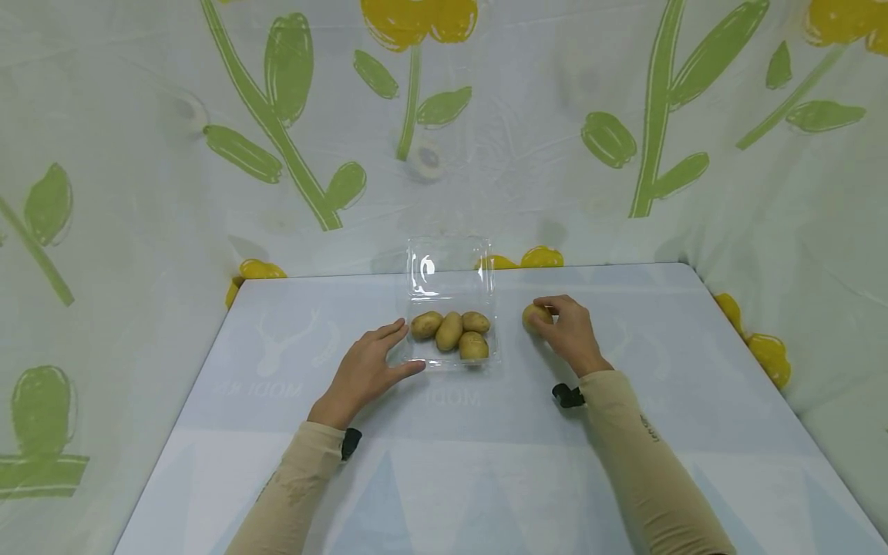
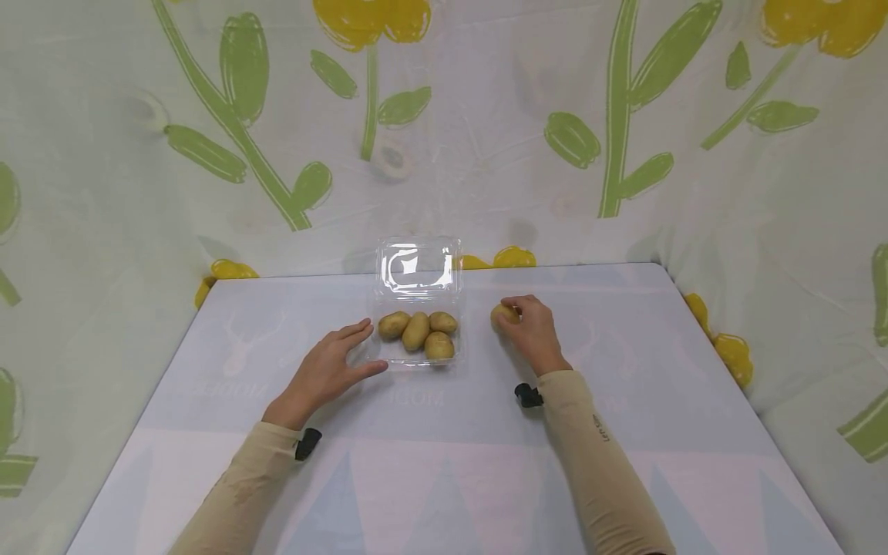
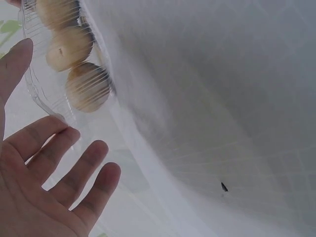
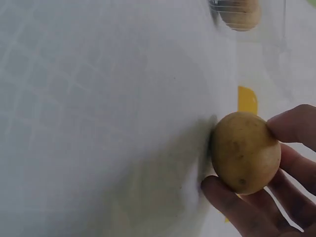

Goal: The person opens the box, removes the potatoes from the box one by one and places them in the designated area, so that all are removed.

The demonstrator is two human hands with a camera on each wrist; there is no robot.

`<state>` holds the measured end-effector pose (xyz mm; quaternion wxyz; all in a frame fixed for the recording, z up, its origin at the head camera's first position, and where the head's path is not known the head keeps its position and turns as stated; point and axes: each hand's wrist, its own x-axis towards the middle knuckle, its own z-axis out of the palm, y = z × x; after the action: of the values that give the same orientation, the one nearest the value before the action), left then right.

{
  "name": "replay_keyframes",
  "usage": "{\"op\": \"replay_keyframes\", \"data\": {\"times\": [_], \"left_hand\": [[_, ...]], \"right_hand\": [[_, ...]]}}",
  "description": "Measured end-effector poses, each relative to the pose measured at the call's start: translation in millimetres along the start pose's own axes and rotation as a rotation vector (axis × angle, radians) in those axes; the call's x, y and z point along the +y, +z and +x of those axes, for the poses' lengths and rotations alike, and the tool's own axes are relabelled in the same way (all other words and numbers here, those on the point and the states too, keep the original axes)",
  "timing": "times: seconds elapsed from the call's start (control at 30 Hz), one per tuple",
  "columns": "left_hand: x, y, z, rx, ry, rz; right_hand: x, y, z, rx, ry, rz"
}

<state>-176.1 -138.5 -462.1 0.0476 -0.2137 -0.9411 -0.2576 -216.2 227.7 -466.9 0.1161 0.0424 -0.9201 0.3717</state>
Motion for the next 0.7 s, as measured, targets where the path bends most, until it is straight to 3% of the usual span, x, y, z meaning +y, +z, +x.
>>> {"op": "replay_keyframes", "data": {"times": [0.7], "left_hand": [[0.4,0.8,0.1,-0.004,-0.007,0.0]], "right_hand": [[2.5,-2.0,-4.7,-0.013,0.014,-0.033]]}}
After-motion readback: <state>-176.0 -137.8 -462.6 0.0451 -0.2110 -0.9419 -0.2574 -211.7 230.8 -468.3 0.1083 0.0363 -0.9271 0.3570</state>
